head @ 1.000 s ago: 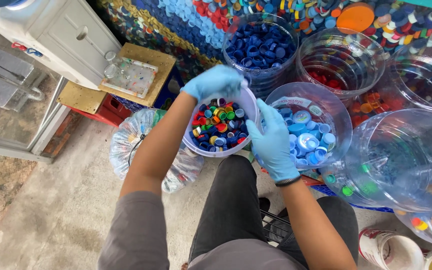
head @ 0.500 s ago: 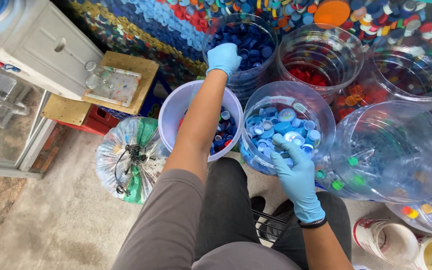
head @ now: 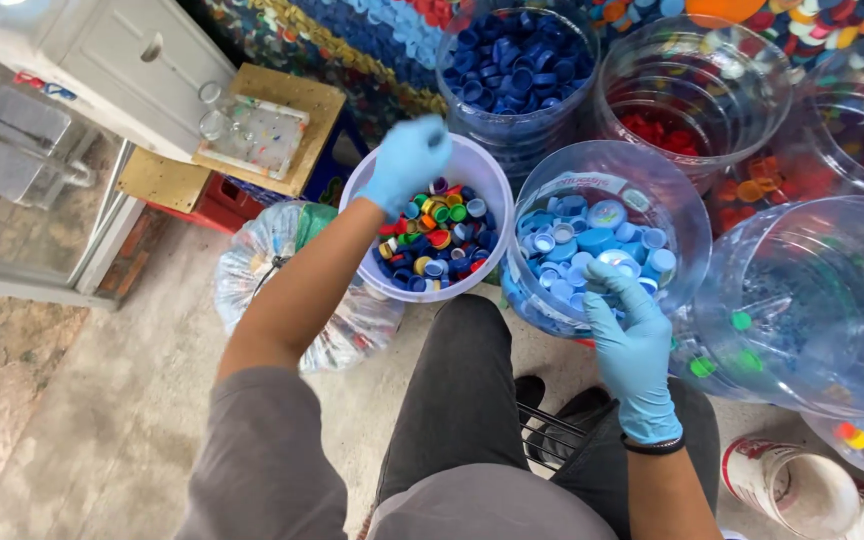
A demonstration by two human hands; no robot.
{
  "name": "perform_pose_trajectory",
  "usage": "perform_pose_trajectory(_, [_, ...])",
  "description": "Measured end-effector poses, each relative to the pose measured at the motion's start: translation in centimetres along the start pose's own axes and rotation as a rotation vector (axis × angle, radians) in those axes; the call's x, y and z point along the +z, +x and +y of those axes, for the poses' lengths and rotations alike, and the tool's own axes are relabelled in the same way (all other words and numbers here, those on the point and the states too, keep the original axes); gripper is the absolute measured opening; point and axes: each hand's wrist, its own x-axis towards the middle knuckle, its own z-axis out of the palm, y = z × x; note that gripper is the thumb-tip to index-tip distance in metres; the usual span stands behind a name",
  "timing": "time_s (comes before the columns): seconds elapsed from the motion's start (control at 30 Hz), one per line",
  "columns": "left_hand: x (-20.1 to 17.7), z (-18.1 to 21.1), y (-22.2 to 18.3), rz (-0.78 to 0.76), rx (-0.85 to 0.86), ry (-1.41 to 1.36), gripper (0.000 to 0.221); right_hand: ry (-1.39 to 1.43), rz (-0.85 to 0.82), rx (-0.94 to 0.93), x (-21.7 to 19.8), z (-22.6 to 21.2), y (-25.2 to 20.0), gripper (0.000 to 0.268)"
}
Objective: Sorting plastic bottle caps by color from a central bucket into separate containers
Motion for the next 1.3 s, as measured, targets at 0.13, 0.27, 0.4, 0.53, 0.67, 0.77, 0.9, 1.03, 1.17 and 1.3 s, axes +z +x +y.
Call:
perform_pose_trajectory(0.13, [1.5, -5.7, -6.8, -0.743, -0.041, 0.432, 0.037, 0.03, 0.008, 0.028, 0.8, 0.1, 0.0, 0.036])
perform_pose_trajectory(0.27, [3.6, -9.1, -9.2, -1.091, -0.004, 0.628, 0.063, 0.039, -0.014, 0.003, 1.3, 0.1, -0.2, 0.036])
perform_pose_trajectory(0.4, [3.9, -8.4, -9.3, -1.172, -0.035, 0.672, 0.081, 0.033, -0.012, 0.008, 1.6, 0.2, -0.6, 0.035])
perform_pose_trajectory(0.53, [4.1, -7.1, -8.9, -1.272, -0.103, 0.544, 0.07, 0.023, -0.011, 0.016, 1.7, 0.9, -0.6, 0.034])
perform_pose_trajectory(0.67, [7.1, -10.2, -8.6, -1.282, -0.147, 0.578, 0.062, 0.026, -0.021, 0.014, 1.7, 0.3, -0.7, 0.035])
perform_pose_trajectory(0.77, [6.5, -10.8, -7.8, -1.23, -0.222, 0.477, 0.056, 0.03, -0.014, 0.013, 1.9, 0.3, -0.7, 0.034])
perform_pose_trajectory(0.9, [2.3, -7.5, -5.8, -1.121, -0.441, 0.078, 0.035, 0.037, -0.017, 0.024, 2.1, 0.4, -0.8, 0.035])
perform_pose_trajectory(1.03, [-0.9, -5.1, -5.0, -1.064, -0.652, -0.192, 0.039, 0.036, -0.026, 0.027, 2.3, 0.6, -0.8, 0.034])
perform_pose_trajectory(1.17, [-5.0, -0.2, -4.3, -1.023, -0.612, -0.218, 0.037, 0.062, -0.054, 0.078, 2.9, -0.7, -0.4, 0.032])
perform_pose_trajectory(1.3, [-5.8, 0.7, -4.7, -0.823, -0.551, -0.532, 0.035, 0.144, -0.084, 0.111, 4.9, -3.6, -0.1, 0.03])
